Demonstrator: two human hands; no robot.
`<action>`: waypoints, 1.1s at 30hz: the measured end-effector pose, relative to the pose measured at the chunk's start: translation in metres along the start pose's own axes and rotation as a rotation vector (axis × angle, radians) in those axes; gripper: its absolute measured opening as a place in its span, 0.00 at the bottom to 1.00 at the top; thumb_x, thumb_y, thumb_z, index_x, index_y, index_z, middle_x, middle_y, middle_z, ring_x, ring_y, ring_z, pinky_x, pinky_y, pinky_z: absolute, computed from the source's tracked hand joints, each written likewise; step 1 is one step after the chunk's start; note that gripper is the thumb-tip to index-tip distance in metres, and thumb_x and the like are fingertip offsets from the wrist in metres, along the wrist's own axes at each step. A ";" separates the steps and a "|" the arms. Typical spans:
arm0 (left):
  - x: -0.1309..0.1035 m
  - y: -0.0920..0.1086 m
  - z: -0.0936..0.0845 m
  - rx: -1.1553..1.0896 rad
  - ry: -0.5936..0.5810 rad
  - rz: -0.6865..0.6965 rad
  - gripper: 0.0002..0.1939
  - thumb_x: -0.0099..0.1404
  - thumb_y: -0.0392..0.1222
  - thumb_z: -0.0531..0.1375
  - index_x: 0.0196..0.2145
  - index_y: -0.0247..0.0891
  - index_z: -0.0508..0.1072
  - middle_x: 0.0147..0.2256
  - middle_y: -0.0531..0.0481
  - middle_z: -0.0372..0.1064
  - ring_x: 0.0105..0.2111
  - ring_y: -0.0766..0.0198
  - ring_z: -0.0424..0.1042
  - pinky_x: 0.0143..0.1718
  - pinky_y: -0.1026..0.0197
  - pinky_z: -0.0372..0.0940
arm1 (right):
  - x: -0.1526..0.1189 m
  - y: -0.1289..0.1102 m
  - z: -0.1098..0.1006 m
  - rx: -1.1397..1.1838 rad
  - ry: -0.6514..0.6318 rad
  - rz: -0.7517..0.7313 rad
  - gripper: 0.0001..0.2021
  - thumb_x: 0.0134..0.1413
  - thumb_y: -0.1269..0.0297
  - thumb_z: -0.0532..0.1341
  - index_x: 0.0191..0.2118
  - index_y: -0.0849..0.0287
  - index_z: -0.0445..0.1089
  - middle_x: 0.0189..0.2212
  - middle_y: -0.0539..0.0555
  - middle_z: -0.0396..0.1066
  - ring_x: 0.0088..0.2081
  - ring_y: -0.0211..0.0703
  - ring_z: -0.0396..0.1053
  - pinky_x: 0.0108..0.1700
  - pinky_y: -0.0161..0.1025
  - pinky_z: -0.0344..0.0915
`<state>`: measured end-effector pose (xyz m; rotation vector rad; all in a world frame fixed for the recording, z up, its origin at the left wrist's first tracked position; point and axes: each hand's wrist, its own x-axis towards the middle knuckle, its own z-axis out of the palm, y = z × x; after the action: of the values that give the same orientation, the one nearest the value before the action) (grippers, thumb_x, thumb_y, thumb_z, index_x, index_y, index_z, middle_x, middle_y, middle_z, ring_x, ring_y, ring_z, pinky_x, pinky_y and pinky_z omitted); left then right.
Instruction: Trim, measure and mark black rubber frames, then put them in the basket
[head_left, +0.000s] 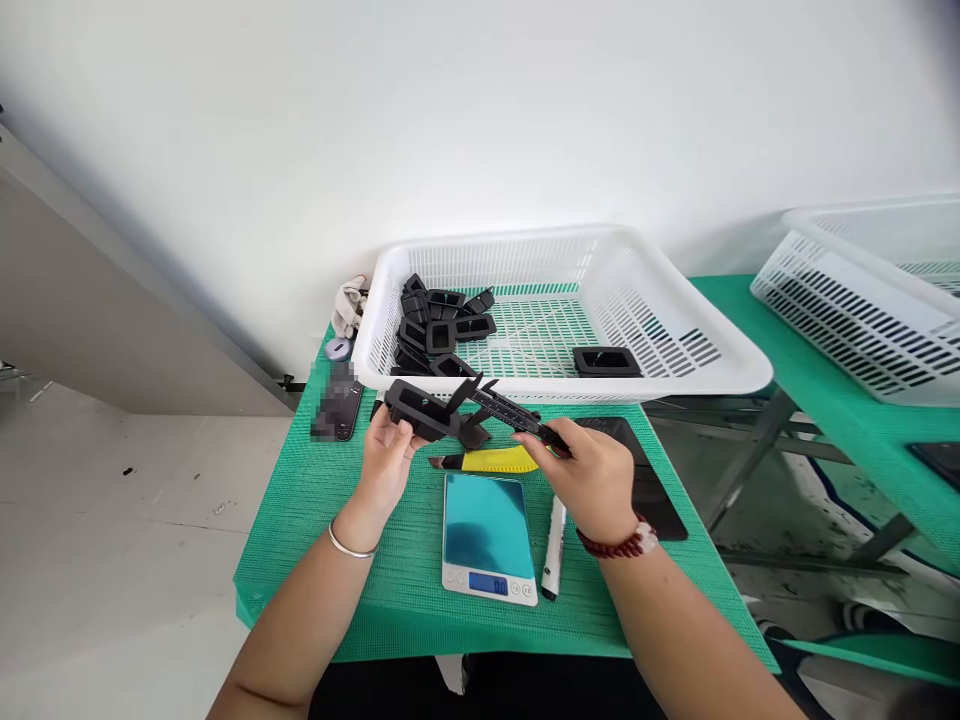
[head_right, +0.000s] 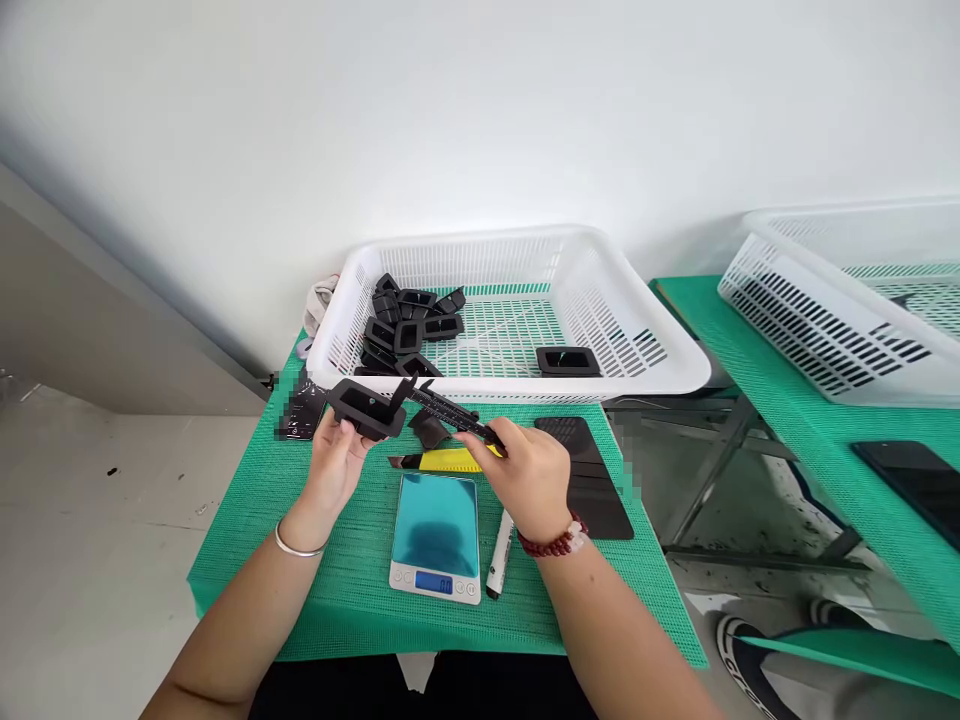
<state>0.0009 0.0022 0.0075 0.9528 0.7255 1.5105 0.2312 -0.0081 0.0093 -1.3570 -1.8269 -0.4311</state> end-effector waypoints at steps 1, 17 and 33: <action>0.000 0.000 0.000 -0.002 0.000 -0.004 0.17 0.58 0.48 0.64 0.44 0.42 0.73 0.41 0.48 0.74 0.40 0.61 0.74 0.38 0.60 0.72 | 0.000 0.000 0.000 -0.007 0.007 0.000 0.16 0.54 0.57 0.61 0.21 0.60 0.65 0.10 0.45 0.54 0.16 0.31 0.52 0.21 0.32 0.46; 0.000 0.000 -0.001 -0.049 0.015 -0.057 0.18 0.57 0.49 0.64 0.44 0.42 0.72 0.39 0.50 0.74 0.39 0.65 0.74 0.42 0.63 0.70 | 0.003 -0.004 -0.006 -0.029 0.036 0.055 0.20 0.49 0.51 0.62 0.18 0.59 0.59 0.10 0.44 0.49 0.16 0.30 0.49 0.20 0.31 0.46; 0.000 0.000 0.001 -0.136 -0.036 -0.398 0.20 0.57 0.49 0.64 0.44 0.35 0.72 0.35 0.48 0.75 0.32 0.65 0.76 0.31 0.66 0.72 | 0.005 -0.002 -0.003 0.114 -0.132 0.010 0.15 0.58 0.54 0.55 0.40 0.63 0.65 0.18 0.48 0.63 0.19 0.36 0.61 0.23 0.33 0.56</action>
<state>0.0013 0.0018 0.0082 0.6837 0.7270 1.1732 0.2304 -0.0077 0.0158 -1.3426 -1.9204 -0.2337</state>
